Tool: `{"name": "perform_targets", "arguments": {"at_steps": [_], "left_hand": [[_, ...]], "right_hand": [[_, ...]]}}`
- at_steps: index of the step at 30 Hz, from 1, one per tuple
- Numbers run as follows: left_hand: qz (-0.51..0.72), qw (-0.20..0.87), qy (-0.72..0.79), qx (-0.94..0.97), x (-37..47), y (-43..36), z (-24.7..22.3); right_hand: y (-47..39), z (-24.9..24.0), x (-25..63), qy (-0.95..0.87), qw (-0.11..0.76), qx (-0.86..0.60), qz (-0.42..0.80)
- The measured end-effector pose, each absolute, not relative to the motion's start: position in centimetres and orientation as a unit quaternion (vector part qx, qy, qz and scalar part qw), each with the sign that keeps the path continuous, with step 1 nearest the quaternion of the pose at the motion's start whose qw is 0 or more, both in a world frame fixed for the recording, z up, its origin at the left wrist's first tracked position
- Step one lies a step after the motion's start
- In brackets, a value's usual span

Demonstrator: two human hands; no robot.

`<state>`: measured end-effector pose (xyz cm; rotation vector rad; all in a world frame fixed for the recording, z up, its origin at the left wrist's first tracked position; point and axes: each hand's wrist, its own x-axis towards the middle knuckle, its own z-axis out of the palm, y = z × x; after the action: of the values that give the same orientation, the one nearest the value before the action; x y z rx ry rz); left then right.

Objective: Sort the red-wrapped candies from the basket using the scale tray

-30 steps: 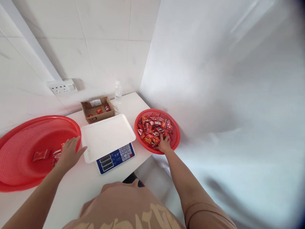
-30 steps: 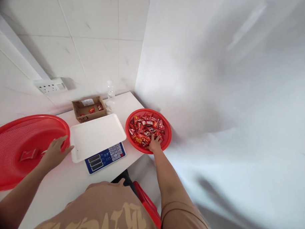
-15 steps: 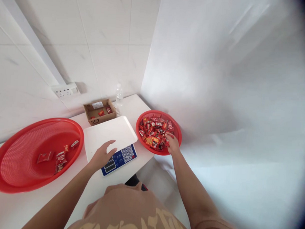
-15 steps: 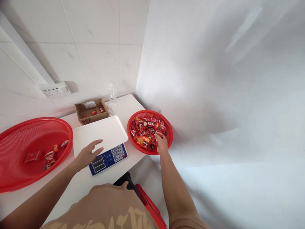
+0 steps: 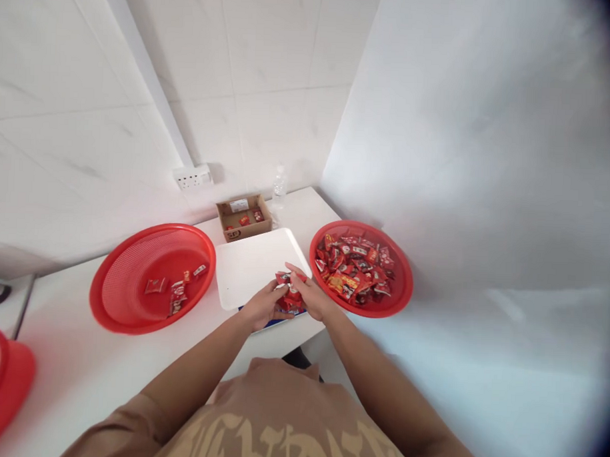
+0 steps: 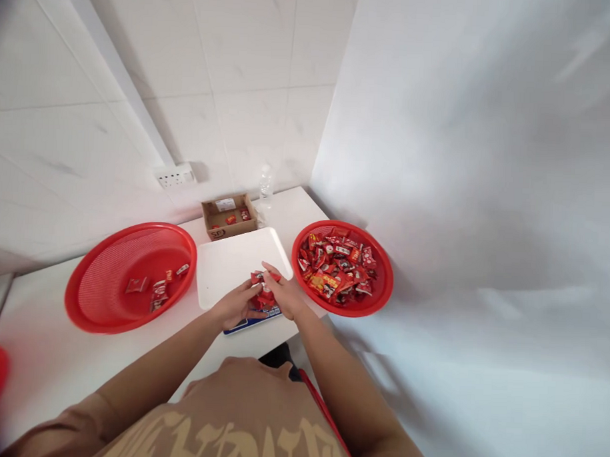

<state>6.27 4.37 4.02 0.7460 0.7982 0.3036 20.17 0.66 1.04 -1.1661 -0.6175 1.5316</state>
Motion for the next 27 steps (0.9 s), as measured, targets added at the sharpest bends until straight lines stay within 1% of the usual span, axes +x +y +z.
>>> {"name": "perform_targets", "arguments": {"at_steps": [4,7,10,12,16,18,20,22,24,25,27], "left_hand": [[0.182,0.863,0.359,0.305,5.1,5.3,3.7],[0.208,0.857,0.393,0.260,4.8,6.1,3.4],[0.220,0.834,0.436,0.258,4.7,6.7,2.7],[0.224,0.808,0.459,0.294,4.5,7.0,2.1],[0.229,0.706,0.522,0.419,4.3,7.8,1.0],[0.219,0.675,0.540,0.453,4.3,8.5,0.7],[0.205,0.653,0.550,0.479,4.3,9.1,0.4],[0.195,0.619,0.563,0.512,4.1,9.5,0.1],[0.199,0.576,0.579,0.541,3.7,9.6,-0.3],[0.203,0.535,0.585,0.574,3.4,9.5,-0.5],[0.189,0.418,0.575,0.678,2.8,9.1,-1.1]], "right_hand": [[1.7,0.7,19.2,-0.337,0.515,-0.524,0.590],[2.4,0.8,18.5,-0.367,0.506,-0.549,0.555],[3.0,0.4,18.1,-0.346,0.512,-0.559,0.553],[3.4,-0.2,18.1,-0.289,0.518,-0.576,0.562],[4.1,-1.6,18.6,-0.186,0.498,-0.642,0.553],[4.6,-2.2,18.8,-0.184,0.496,-0.638,0.559],[5.0,-2.7,19.0,-0.225,0.491,-0.628,0.560],[5.2,-3.1,19.3,-0.300,0.460,-0.658,0.515],[5.0,-3.4,19.7,-0.393,0.408,-0.712,0.415],[4.7,-3.5,19.9,-0.439,0.377,-0.733,0.357],[4.0,-3.5,20.2,-0.523,0.310,-0.750,0.260]]}}
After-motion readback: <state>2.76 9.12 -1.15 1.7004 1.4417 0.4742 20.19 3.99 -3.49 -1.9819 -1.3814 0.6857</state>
